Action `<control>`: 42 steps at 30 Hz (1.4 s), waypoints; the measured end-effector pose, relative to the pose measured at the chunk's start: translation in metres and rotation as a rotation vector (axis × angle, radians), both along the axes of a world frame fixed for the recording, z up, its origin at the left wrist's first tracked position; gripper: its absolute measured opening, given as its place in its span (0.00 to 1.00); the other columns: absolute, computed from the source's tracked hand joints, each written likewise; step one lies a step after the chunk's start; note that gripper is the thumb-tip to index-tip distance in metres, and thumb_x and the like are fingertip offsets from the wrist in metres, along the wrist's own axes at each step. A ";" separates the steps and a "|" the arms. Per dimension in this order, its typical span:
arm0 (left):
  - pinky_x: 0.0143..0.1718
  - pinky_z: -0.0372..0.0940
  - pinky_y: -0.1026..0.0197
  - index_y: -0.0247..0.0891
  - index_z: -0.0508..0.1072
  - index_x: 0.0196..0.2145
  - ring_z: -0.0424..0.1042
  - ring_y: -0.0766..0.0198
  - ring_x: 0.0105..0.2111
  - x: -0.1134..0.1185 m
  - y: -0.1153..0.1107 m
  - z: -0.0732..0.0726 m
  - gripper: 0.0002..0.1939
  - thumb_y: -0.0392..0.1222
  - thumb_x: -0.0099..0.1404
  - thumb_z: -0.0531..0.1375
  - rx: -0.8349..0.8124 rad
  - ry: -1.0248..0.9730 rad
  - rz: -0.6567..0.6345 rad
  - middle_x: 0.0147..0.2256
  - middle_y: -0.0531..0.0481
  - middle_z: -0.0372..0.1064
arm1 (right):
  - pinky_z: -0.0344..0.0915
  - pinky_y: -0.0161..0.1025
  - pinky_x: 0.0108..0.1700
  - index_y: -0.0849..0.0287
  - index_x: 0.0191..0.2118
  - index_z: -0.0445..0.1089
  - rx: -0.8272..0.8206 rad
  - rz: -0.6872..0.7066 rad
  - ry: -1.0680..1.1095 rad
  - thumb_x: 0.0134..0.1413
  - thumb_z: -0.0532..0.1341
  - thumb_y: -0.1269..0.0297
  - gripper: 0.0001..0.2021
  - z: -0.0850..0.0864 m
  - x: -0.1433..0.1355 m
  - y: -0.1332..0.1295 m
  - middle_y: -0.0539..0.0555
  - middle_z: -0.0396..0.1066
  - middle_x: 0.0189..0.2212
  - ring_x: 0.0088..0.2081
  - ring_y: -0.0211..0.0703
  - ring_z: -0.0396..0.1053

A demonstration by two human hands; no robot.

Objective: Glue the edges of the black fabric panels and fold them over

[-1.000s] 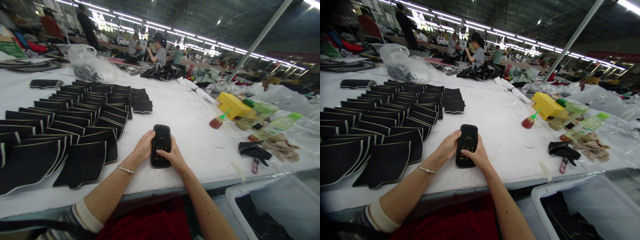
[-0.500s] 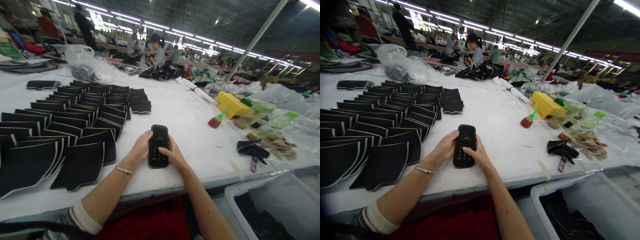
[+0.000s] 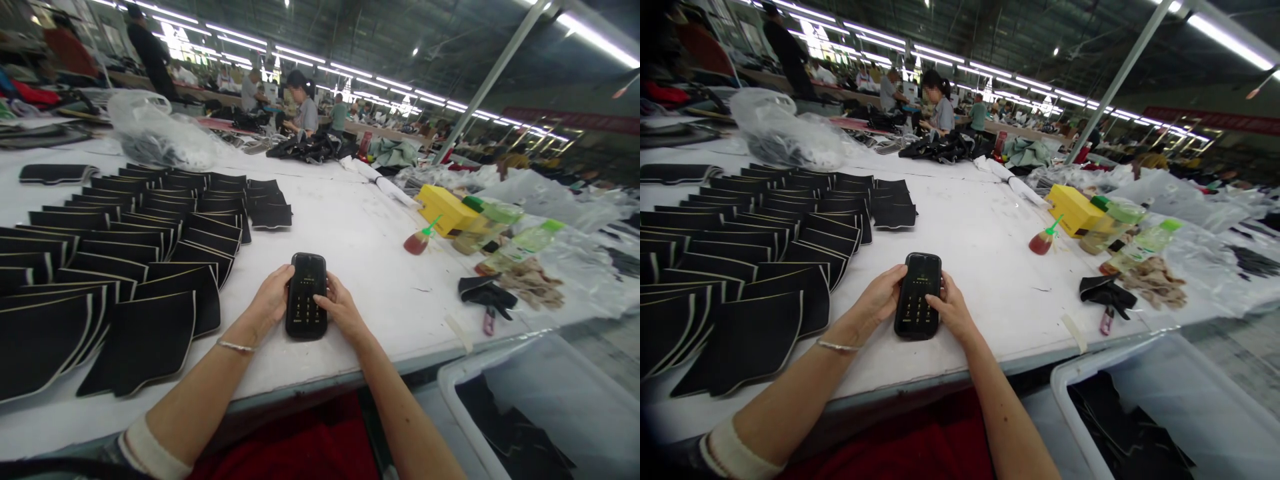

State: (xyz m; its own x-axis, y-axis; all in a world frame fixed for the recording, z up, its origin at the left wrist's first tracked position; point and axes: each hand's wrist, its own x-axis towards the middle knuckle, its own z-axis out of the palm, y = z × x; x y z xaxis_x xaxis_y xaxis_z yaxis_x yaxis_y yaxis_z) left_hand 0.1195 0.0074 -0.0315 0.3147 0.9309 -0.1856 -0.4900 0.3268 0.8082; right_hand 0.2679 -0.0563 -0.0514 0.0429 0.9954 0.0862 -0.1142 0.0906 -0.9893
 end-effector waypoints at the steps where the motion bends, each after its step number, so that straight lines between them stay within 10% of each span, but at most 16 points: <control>1: 0.30 0.63 0.64 0.34 0.71 0.28 0.66 0.66 0.28 0.000 0.000 0.000 0.09 0.42 0.53 0.64 0.000 0.001 0.002 0.26 0.52 0.69 | 0.64 0.48 0.56 0.53 0.58 0.60 0.000 0.007 0.010 0.47 0.67 0.61 0.31 0.000 0.000 0.000 0.53 0.69 0.52 0.51 0.50 0.68; 29: 0.30 0.62 0.63 0.34 0.72 0.27 0.67 0.65 0.27 -0.004 0.003 -0.003 0.10 0.43 0.51 0.66 0.025 0.051 0.020 0.25 0.51 0.69 | 0.62 0.49 0.57 0.48 0.63 0.55 -0.006 0.216 0.108 0.38 0.73 0.67 0.44 0.008 0.004 -0.007 0.54 0.60 0.58 0.56 0.52 0.63; 42: 0.32 0.65 0.62 0.34 0.73 0.30 0.69 0.64 0.29 -0.004 0.001 0.001 0.10 0.43 0.54 0.65 0.023 0.020 -0.045 0.28 0.50 0.71 | 0.68 0.44 0.49 0.49 0.63 0.55 -0.032 0.186 0.110 0.51 0.67 0.62 0.35 0.005 0.011 -0.009 0.55 0.62 0.56 0.53 0.50 0.66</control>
